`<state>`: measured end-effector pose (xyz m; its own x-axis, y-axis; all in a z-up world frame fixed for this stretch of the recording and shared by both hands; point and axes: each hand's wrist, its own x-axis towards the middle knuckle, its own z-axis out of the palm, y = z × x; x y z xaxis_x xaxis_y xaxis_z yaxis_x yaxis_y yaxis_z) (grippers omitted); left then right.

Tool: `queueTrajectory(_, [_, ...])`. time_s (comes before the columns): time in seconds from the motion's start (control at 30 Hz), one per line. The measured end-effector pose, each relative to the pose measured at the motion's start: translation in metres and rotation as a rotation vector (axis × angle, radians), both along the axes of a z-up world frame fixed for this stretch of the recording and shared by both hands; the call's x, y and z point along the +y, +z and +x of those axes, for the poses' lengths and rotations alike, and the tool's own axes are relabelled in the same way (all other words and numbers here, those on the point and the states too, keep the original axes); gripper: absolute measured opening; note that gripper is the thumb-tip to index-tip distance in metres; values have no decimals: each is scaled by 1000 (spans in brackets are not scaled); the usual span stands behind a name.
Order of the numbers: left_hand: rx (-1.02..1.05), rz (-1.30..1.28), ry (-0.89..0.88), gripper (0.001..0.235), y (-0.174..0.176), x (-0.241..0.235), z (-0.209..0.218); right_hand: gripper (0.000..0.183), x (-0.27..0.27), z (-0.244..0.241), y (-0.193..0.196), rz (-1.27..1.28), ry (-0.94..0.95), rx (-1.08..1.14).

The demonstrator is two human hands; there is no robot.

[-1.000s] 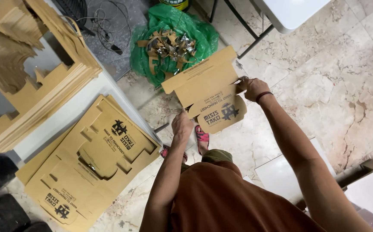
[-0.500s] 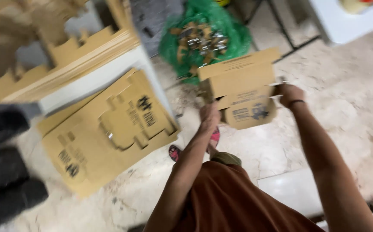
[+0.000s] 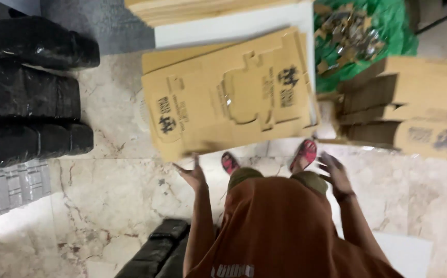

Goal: The person is manually separating die-cut cardboard box components from waste material and stacking them for further assembly.

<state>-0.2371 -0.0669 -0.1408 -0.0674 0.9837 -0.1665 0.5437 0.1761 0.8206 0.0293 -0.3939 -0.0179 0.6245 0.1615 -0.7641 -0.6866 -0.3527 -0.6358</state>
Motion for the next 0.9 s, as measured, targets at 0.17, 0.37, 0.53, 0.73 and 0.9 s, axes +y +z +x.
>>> queueTrajectory(0.17, [-764,-631,369,81,-43,90,-67,90,145,-67,-89,249,12,387])
queueTrajectory(0.37, [-728,-579,177,71,3,122,-76,71,224,-84,-45,424,-166,486])
queueTrajectory(0.53, [-618,-561,28,76,13,152,-81,80,229,-70,-83,420,11,392])
queueTrajectory(0.73, [530,-36,-535,105,75,158,13,68,231,-67,-122,134,199,100])
queueTrajectory(0.9, [778,-138,-1082,115,99,122,145,58,240,-70,-100,-7,350,-38])
